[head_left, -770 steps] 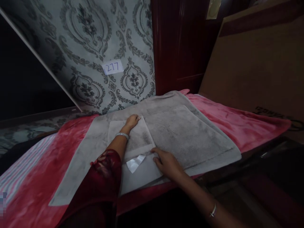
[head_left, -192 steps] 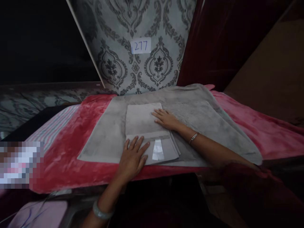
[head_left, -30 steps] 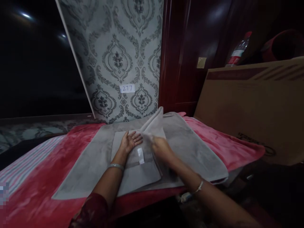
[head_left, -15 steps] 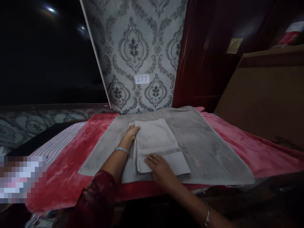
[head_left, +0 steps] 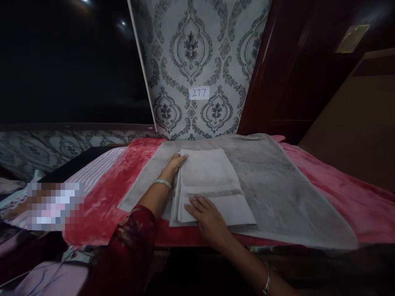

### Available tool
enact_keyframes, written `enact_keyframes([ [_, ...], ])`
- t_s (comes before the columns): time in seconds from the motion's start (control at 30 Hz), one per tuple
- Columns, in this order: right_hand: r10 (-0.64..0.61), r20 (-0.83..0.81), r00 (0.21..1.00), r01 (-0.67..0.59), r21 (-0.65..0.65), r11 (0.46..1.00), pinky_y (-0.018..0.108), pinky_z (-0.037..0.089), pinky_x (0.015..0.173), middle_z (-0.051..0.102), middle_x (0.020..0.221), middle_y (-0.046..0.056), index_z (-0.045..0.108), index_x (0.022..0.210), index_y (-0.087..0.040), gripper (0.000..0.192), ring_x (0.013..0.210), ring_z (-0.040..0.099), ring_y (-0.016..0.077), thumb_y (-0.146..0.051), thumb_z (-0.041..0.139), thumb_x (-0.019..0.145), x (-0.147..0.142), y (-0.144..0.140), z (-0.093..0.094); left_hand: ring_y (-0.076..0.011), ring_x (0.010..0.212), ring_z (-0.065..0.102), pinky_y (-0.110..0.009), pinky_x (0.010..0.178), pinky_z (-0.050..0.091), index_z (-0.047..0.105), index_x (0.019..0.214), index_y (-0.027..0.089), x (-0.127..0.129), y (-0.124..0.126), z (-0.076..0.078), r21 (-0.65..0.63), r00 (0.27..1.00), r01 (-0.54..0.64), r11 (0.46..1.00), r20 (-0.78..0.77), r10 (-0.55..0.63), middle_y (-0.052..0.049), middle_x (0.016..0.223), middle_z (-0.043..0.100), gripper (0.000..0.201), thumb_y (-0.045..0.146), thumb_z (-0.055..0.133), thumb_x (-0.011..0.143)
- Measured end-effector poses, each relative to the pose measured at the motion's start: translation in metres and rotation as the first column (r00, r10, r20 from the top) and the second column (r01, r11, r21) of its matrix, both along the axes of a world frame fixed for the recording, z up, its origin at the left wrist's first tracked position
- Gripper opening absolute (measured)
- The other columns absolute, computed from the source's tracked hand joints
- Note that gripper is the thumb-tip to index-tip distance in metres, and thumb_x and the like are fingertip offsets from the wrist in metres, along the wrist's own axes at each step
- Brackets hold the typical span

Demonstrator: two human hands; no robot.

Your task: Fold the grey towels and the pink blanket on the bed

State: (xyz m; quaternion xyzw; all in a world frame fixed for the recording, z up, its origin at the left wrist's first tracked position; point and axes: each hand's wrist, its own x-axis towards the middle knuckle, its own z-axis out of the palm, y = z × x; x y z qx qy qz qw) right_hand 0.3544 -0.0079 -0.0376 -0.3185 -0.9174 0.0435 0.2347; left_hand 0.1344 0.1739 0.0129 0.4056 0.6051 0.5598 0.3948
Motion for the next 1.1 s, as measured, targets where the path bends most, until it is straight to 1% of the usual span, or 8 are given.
enact_keyframes([
  [0.17,0.014,-0.026,1.0,-0.013,0.043,0.999,0.044,0.046,0.111,0.059,0.143,0.01,0.059,0.143,-0.024,0.069,0.136,0.052,0.0235,0.005,0.046,0.082,0.005,0.002,0.002,-0.0243,0.068,0.067,-0.027,0.062,0.049,0.063,0.068,0.016,0.006,0.007,0.003,-0.042,0.988,-0.088,0.995,-0.134,0.081,-0.001,0.055,0.06,0.014,0.008,0.067,0.057],
  [0.33,0.008,0.007,1.0,-0.008,0.034,0.999,0.05,0.042,0.114,0.056,0.147,0.014,0.061,0.141,-0.02,0.063,0.141,0.047,0.0286,0.003,0.051,0.083,-0.001,-0.005,-0.003,-0.0263,0.098,0.067,-0.025,0.075,0.048,0.059,0.079,0.021,0.005,0.003,0.01,0.013,0.94,-0.217,0.976,-0.267,0.213,-0.003,0.076,0.066,0.03,0.003,0.064,0.055],
  [0.4,0.025,-0.004,1.0,-0.025,0.015,1.0,0.05,0.042,0.115,0.056,0.146,0.014,0.061,0.14,-0.02,0.062,0.141,0.046,0.0285,0.003,0.051,0.084,0.002,-0.006,-0.007,-0.026,0.102,0.066,-0.025,0.077,0.048,0.057,0.083,0.022,0.002,-0.003,0.012,0.022,0.922,-0.242,0.97,-0.307,0.237,-0.003,0.083,0.067,0.034,0.004,0.066,0.056],
  [0.47,0.061,-0.031,0.998,-0.06,0.011,0.998,0.05,0.042,0.115,0.057,0.145,0.014,0.061,0.14,-0.02,0.061,0.141,0.047,0.0272,0.002,0.051,0.085,0.007,-0.006,-0.01,-0.0256,0.097,0.067,-0.026,0.075,0.049,0.056,0.081,0.023,-0.001,-0.013,0.012,0.004,0.912,-0.242,0.97,-0.342,0.228,-0.003,0.082,0.067,0.032,0.006,0.069,0.057],
  [0.57,0.104,-0.1,0.99,-0.1,0.05,0.994,0.049,0.045,0.112,0.06,0.142,0.013,0.062,0.138,-0.02,0.058,0.138,0.05,0.0257,0.002,0.05,0.086,0.015,-0.005,-0.013,-0.0235,0.075,0.067,-0.026,0.063,0.049,0.056,0.075,0.022,-0.004,-0.031,0.009,-0.065,0.908,-0.2,0.978,-0.388,0.16,-0.001,0.066,0.062,0.023,0.011,0.073,0.063],
  [0.73,0.128,-0.153,0.98,-0.117,0.074,0.99,0.051,0.048,0.11,0.062,0.139,0.015,0.064,0.135,-0.018,0.052,0.135,0.053,0.0279,-0.001,0.054,0.087,0.02,-0.005,-0.013,-0.0172,0.039,0.052,-0.024,0.043,0.038,0.057,0.064,0.02,-0.003,-0.054,0.005,-0.194,0.891,-0.115,0.974,-0.454,0.014,0.004,0.043,0.048,0.022,0.026,0.077,0.072],
  [0.9,0.134,-0.191,0.972,-0.121,0.075,0.99,0.049,0.05,0.109,0.063,0.137,0.015,0.065,0.133,-0.017,0.044,0.134,0.054,0.0276,-0.008,0.058,0.091,0.024,-0.005,-0.012,-0.0152,0.037,0.049,-0.022,0.04,0.032,0.057,0.055,0.019,-0.002,-0.064,0.001,-0.245,0.868,-0.076,0.967,-0.493,-0.057,0.004,0.038,0.043,0.034,0.031,0.087,0.063],
  [1.1,0.136,-0.228,0.964,-0.125,0.065,0.99,0.048,0.051,0.108,0.065,0.135,0.014,0.068,0.13,-0.018,0.038,0.134,0.055,0.0267,-0.01,0.053,0.095,0.026,-0.005,-0.013,-0.0128,0.041,0.046,-0.022,0.041,0.028,0.056,0.054,0.019,0.001,-0.075,-0.006,-0.199,0.878,-0.051,0.979,-0.477,-0.051,0.005,0.039,0.042,0.034,0.029,0.088,0.059],
])
